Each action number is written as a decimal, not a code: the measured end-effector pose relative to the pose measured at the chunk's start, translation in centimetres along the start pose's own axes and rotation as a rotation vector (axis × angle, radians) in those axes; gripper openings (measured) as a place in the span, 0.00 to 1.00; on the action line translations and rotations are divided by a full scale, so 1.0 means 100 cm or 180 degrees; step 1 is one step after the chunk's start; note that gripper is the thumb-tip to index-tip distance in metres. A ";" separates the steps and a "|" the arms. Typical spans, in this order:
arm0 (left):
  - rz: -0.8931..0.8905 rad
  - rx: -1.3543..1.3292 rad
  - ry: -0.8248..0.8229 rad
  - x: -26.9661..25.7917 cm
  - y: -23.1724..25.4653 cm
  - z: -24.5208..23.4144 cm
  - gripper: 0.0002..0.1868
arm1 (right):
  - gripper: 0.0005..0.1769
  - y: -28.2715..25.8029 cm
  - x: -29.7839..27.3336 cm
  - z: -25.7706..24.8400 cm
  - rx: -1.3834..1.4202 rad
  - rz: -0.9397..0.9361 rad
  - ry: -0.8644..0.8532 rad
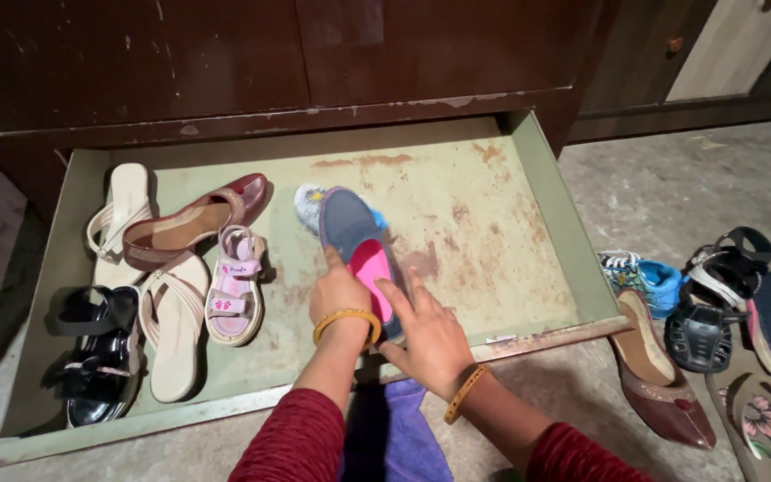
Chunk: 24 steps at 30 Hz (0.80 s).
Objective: The person removes various shoes from a drawer one by one and places them on the floor. The drawer is then pulled out completely and removed from the cabinet.
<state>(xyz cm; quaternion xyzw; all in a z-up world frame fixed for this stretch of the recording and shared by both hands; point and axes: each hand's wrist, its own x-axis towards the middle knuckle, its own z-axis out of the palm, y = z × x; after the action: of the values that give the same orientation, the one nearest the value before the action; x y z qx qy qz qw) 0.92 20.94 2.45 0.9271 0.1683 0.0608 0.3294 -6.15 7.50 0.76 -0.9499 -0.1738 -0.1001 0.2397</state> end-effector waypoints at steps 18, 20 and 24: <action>0.1557 0.0019 -0.0586 -0.043 0.048 0.095 0.28 | 0.32 0.102 -0.035 -0.079 0.0109 0.1109 0.1111; 0.1852 0.0202 -0.0459 -0.058 0.052 0.100 0.27 | 0.32 0.127 -0.044 -0.097 0.0024 0.1223 0.1370; 0.1946 0.0465 -0.0750 -0.079 0.060 0.108 0.27 | 0.35 0.186 -0.075 -0.133 -0.0267 0.1607 0.1692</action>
<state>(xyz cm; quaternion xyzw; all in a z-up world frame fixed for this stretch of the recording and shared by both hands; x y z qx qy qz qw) -2.44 7.41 -2.13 0.9565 -0.1529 0.0370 0.2458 -7.44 -16.52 2.36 -0.9127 0.1386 -0.2881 0.2545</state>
